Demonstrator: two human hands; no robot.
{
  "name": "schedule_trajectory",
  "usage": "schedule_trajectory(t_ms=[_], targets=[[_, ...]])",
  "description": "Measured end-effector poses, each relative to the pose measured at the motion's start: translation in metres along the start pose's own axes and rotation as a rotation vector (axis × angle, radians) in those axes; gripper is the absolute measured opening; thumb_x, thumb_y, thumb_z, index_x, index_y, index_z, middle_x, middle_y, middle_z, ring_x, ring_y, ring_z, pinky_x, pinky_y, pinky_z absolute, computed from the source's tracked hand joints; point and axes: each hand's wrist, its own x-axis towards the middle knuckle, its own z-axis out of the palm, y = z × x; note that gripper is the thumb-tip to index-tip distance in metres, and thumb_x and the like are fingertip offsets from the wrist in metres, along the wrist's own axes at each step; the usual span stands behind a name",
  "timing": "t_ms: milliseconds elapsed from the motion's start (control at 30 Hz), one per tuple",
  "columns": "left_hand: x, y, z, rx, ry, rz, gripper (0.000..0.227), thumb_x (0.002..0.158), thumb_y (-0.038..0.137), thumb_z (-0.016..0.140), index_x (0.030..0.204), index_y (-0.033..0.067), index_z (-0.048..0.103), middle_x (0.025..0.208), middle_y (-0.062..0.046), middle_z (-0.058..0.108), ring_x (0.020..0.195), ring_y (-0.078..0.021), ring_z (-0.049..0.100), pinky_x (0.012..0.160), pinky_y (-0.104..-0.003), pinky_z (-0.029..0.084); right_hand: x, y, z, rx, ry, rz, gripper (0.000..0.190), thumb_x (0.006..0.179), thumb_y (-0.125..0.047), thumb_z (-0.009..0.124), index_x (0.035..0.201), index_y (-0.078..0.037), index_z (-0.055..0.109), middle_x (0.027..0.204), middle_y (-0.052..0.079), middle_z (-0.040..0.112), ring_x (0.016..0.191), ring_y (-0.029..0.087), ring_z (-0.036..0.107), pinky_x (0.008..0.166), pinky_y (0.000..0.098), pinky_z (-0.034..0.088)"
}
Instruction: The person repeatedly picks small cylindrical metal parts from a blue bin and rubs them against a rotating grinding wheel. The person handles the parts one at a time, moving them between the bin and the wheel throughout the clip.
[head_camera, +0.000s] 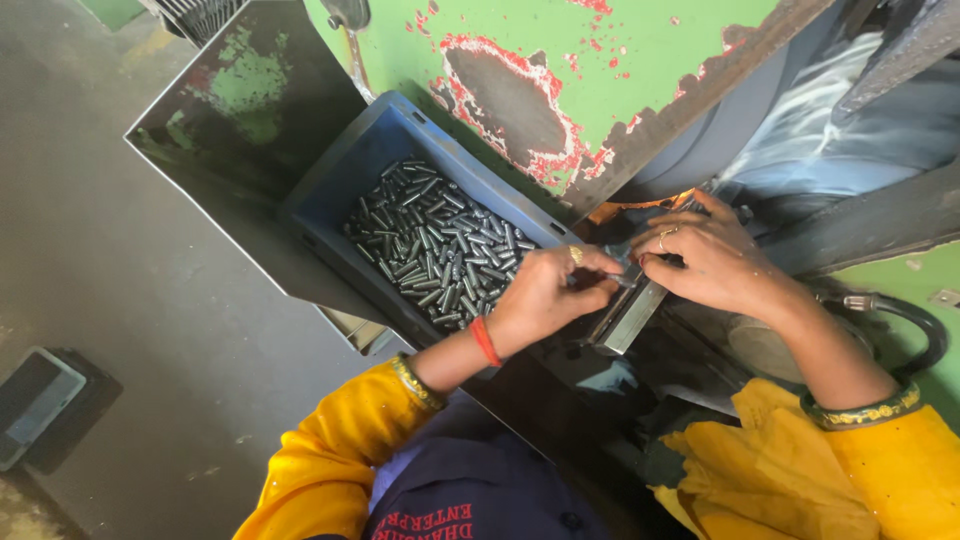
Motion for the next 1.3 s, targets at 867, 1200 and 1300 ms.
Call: schedule_trajectory(t_ms=[867,1200,1300], targets=[[-0.027,-0.054,-0.064,1.059,-0.229,0.196,0.025,0.082,0.011,0.066,0.103,0.0206,0.075,0.109,-0.008,0.064,0.103,-0.0262,0.064,0.083,-0.040,0.057,-0.001,-0.003,-0.001,-0.010,-0.029,-0.003,0.030,0.081,-0.041,0.068,0.102,-0.025,0.081,0.117,-0.011,0.076,0.131,0.012,0.057,0.125,0.0588,0.013],[-0.021,-0.028,-0.046,0.489,-0.076,0.125,0.020,0.089,0.014,0.073,0.107,0.0043,0.072,0.099,-0.012,0.071,0.088,-0.0309,0.072,0.076,-0.041,0.058,-0.001,0.008,0.004,0.052,0.028,-0.079,0.027,0.086,-0.035,0.064,0.102,-0.023,0.082,0.117,-0.008,0.077,0.129,0.015,0.059,0.123,0.0555,0.018],[-0.016,-0.013,-0.019,0.285,0.001,0.176,0.020,0.089,0.017,0.076,0.106,0.0066,0.073,0.101,-0.011,0.074,0.088,-0.0278,0.075,0.078,-0.037,0.060,-0.001,0.009,0.006,0.048,0.022,-0.066,0.027,0.087,-0.033,0.063,0.102,-0.022,0.082,0.116,-0.008,0.077,0.128,0.015,0.060,0.123,0.0534,0.020]])
